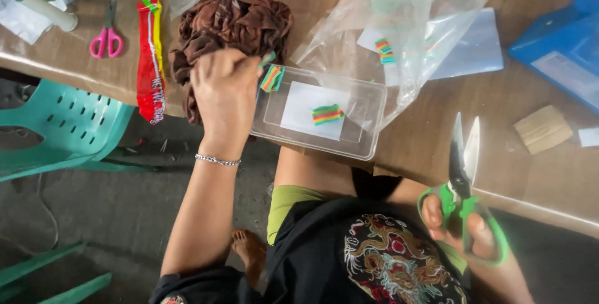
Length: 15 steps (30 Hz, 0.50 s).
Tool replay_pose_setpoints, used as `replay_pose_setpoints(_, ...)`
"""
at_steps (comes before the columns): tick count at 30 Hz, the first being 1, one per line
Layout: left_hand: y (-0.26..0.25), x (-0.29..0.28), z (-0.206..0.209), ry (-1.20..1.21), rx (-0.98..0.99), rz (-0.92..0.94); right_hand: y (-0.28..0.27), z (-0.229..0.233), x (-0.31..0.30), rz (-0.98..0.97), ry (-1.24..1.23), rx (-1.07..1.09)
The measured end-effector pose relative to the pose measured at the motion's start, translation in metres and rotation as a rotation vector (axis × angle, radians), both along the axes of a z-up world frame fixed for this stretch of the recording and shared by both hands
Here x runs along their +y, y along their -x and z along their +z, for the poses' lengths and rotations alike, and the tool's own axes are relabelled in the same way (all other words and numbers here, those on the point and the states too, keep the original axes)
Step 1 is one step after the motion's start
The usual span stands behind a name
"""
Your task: The person trims the ends of multi-colored striped candies using shears and places them into a clear plastic container before sealing a small plastic bag with a heat sealer.
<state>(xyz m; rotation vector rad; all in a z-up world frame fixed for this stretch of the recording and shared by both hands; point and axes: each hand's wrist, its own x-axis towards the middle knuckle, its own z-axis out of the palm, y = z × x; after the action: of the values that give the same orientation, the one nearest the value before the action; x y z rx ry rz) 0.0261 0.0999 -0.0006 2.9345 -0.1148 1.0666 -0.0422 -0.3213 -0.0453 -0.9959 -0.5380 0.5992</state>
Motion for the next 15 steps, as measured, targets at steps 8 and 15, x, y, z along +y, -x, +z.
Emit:
replay_pose_setpoints(8, 0.019, -0.023, 0.022, 0.001, 0.262, -0.053, 0.004, -0.005, -0.010, -0.070, -0.056, 0.010)
replay_pose_setpoints(15, 0.005, -0.111, 0.045, 0.315, 0.437, -0.494, -0.007, -0.086, -0.054, -0.523, -0.038, -0.179)
